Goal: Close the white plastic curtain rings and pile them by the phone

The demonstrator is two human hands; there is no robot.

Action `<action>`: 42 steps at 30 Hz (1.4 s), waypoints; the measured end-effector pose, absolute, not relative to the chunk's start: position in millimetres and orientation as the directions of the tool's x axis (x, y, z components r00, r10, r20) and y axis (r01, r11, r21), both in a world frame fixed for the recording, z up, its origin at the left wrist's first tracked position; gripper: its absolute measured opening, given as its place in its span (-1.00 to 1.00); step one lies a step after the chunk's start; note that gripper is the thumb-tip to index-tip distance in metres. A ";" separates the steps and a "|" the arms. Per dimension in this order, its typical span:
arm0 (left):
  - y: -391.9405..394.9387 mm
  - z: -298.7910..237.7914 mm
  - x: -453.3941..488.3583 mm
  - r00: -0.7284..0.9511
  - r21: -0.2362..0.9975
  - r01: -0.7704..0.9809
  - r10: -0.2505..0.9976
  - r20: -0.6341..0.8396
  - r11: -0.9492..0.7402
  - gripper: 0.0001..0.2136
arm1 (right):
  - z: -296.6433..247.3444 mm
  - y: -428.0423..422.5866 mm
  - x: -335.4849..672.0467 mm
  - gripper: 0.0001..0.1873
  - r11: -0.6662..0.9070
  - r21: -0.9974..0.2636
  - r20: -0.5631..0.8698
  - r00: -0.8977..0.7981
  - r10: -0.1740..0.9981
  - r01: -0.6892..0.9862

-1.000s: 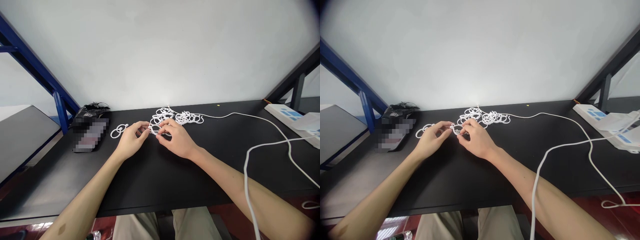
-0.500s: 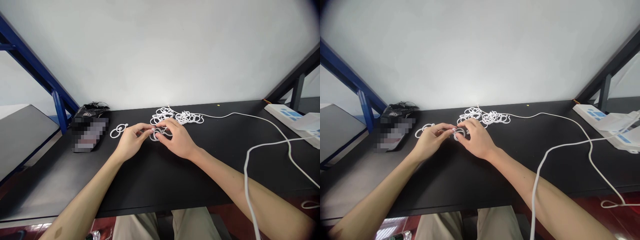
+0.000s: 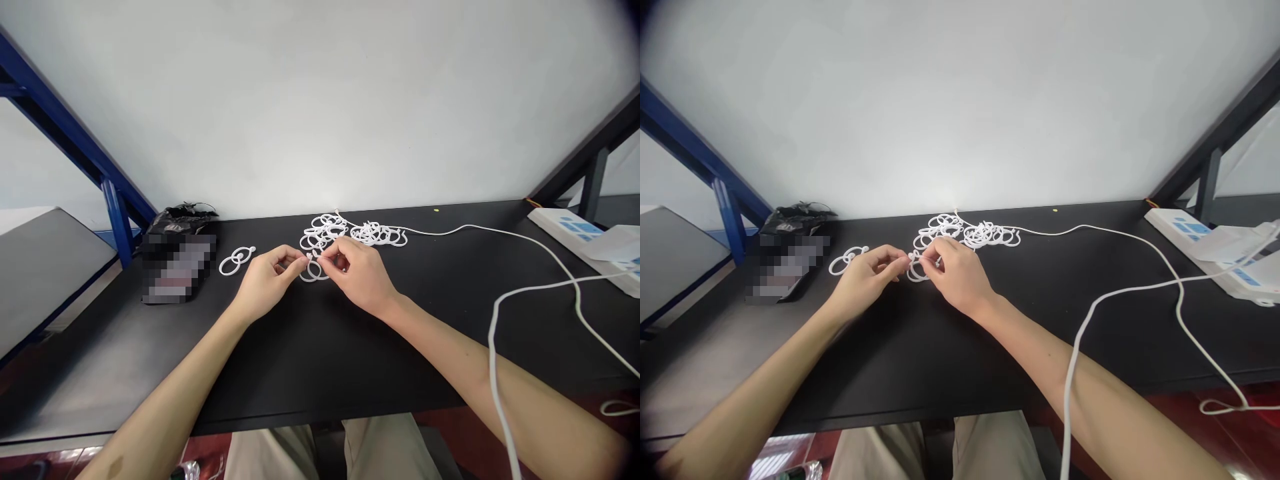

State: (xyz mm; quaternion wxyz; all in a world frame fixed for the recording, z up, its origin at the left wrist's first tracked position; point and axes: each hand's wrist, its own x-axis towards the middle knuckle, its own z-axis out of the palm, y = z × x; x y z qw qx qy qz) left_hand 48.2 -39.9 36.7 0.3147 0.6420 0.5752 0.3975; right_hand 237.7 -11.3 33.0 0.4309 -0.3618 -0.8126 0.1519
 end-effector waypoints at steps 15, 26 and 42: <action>-42.4 36.6 51.3 0.082 0.778 0.565 0.957 0.278 -0.274 -0.80 | 31.2 -19.3 231.6 -0.85 0.593 -0.719 0.462 -0.389 0.797 0.363; -44.4 35.7 51.2 0.155 0.622 0.656 0.883 0.442 -0.427 -0.89 | 35.4 -15.9 235.4 -0.90 0.598 -0.726 0.456 -0.414 0.788 0.339; -42.6 43.4 48.9 0.036 0.704 0.643 0.930 0.367 -0.303 -0.84 | 31.9 -14.0 233.7 -0.86 0.562 -0.747 0.424 -0.395 0.815 0.356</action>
